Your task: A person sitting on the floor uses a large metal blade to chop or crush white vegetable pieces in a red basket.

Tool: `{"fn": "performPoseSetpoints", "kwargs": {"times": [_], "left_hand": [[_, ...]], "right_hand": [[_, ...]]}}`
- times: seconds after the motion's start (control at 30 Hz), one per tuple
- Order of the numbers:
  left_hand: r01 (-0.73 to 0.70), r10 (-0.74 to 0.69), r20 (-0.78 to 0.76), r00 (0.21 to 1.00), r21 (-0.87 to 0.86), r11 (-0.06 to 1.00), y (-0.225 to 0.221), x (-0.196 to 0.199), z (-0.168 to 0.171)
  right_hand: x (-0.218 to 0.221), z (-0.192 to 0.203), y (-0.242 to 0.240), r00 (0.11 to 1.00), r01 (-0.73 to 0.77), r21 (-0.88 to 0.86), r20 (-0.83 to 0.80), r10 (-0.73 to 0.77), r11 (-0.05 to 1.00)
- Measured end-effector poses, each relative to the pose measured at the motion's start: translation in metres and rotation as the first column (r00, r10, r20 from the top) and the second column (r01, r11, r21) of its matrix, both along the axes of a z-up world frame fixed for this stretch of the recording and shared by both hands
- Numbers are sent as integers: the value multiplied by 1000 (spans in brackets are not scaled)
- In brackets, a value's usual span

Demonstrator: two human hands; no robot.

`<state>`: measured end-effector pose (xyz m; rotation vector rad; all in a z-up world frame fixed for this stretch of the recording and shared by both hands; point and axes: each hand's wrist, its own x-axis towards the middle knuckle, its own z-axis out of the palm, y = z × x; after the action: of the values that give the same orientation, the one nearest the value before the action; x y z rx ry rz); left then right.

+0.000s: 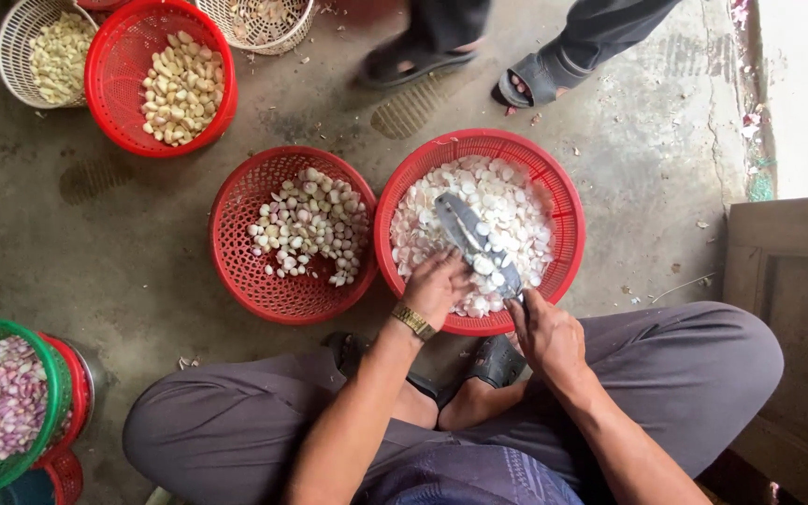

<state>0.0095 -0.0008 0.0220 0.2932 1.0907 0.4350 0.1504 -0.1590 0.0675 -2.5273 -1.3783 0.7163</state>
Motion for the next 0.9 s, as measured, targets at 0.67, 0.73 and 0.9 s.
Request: {"fn": "performPoseSetpoints", "kwargs": {"times": [0.67, 0.73, 0.9], "left_hand": [[652, 36, -795, 606, 522, 549, 38, -33, -40], [663, 179, -818, 546, 553, 505, 72, -75, -57], [872, -151, -987, -48, -115, 476, 128, -218, -205]], "right_hand": [[6, 8, 10, 989, 118, -187, -62, -131, 975], [7, 6, 9, 988, 113, -200, -81, -132, 973], [5, 5, 15, 975, 163, -235, -107, -192, 958]]}}
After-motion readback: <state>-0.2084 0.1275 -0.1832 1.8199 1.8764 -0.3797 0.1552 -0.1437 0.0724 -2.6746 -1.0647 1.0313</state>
